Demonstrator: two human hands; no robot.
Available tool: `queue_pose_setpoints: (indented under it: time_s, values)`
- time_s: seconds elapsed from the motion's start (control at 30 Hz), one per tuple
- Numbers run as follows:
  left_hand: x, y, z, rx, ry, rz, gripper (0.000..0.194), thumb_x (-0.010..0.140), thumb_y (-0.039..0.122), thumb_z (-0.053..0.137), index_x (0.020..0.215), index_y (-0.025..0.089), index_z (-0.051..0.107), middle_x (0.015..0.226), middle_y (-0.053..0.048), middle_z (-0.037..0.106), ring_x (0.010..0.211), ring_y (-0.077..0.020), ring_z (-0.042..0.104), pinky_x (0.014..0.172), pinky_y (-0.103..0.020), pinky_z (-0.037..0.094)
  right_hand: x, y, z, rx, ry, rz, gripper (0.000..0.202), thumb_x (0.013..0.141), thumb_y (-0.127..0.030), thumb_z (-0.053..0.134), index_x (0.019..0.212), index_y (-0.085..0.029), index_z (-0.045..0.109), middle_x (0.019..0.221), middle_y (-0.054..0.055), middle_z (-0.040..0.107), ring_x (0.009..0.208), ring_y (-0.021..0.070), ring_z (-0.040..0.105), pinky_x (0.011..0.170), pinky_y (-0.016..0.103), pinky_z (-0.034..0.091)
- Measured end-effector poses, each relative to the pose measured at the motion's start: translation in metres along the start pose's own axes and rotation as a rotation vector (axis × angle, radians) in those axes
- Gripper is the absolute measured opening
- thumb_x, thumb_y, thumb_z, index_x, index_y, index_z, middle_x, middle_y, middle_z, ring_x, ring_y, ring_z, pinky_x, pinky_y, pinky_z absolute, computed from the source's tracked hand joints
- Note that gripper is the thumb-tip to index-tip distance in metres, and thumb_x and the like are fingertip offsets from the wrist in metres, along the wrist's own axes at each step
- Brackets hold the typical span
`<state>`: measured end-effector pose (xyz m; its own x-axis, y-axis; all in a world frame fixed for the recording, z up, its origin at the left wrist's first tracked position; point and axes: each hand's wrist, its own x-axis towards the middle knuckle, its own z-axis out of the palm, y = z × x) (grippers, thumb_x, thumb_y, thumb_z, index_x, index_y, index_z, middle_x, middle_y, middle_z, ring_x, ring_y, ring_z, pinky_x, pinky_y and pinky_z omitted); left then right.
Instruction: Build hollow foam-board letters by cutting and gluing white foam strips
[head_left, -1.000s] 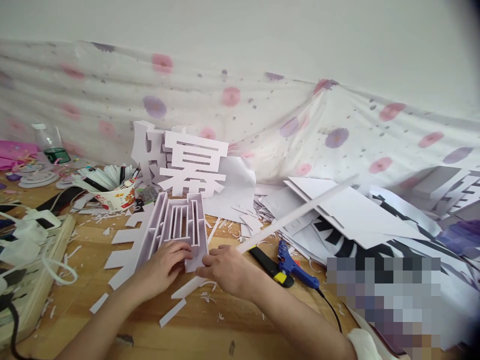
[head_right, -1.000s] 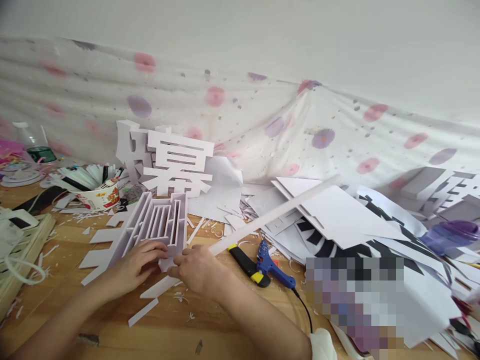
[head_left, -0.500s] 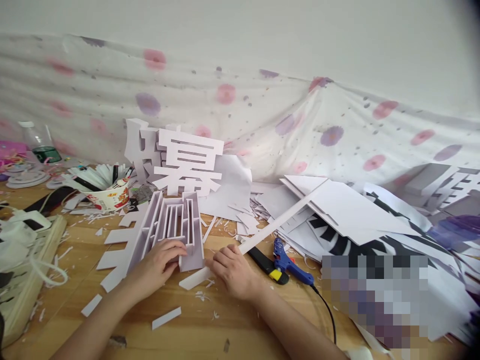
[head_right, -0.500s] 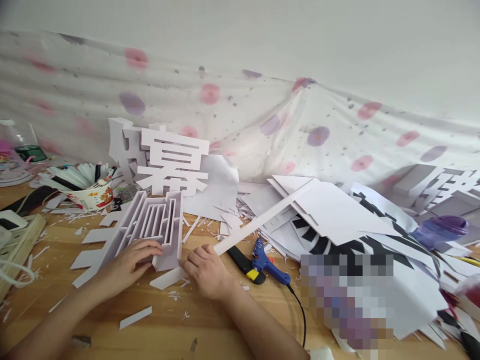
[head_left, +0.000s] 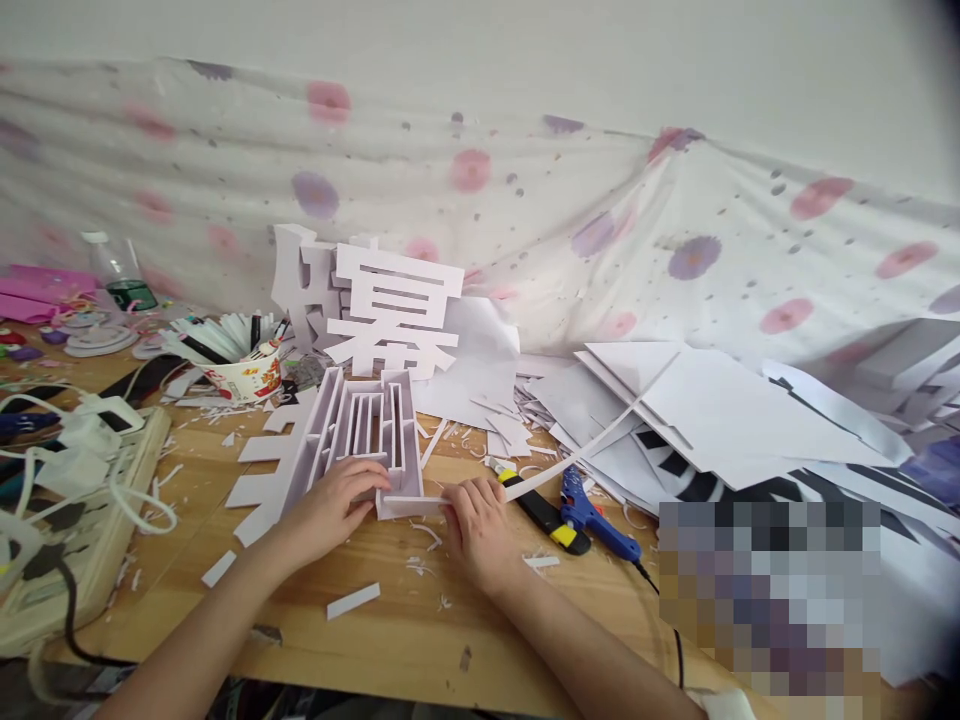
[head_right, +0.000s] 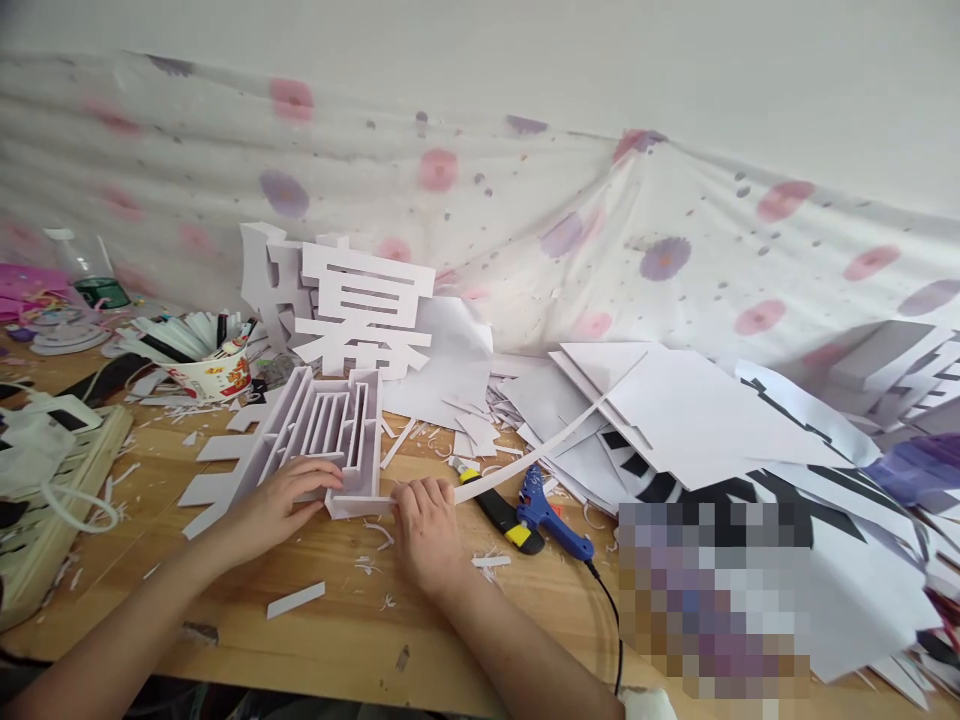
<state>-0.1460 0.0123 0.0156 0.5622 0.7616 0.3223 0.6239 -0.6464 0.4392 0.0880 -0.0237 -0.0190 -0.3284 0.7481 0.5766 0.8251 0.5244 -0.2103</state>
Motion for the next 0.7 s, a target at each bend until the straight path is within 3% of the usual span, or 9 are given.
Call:
queue_pose_setpoints:
  time_s: [0.37,0.7]
  values:
    - [-0.0009,0.0078,-0.0087,-0.006,-0.069,0.006,0.024,0.075,0.013,0.053,0.094,0.025,0.064,0.115,-0.006,0.060,0.114,-0.0229,0.051,0.097,-0.041,0.043,-0.0014,-0.0055,0.0074,0.042,-0.002,0.047,0.011,0.086,-0.011,0.043,0.084,-0.019,0.050,0.079,0.003,0.058,0.076,0.0184,0.047,0.072,0.032,0.030]
    - [-0.0002,0.0000,-0.0018,0.001,-0.031,0.003,0.015,0.082,0.021,0.053,0.089,0.024,0.066,0.110,-0.005,0.062,0.111,-0.0224,0.053,0.095,-0.040,0.044,-0.0036,-0.0032,0.0095,0.084,0.040,0.009,0.012,0.086,-0.010,0.041,0.084,-0.018,0.050,0.078,0.003,0.057,0.074,0.0178,0.046,0.073,0.032,0.030]
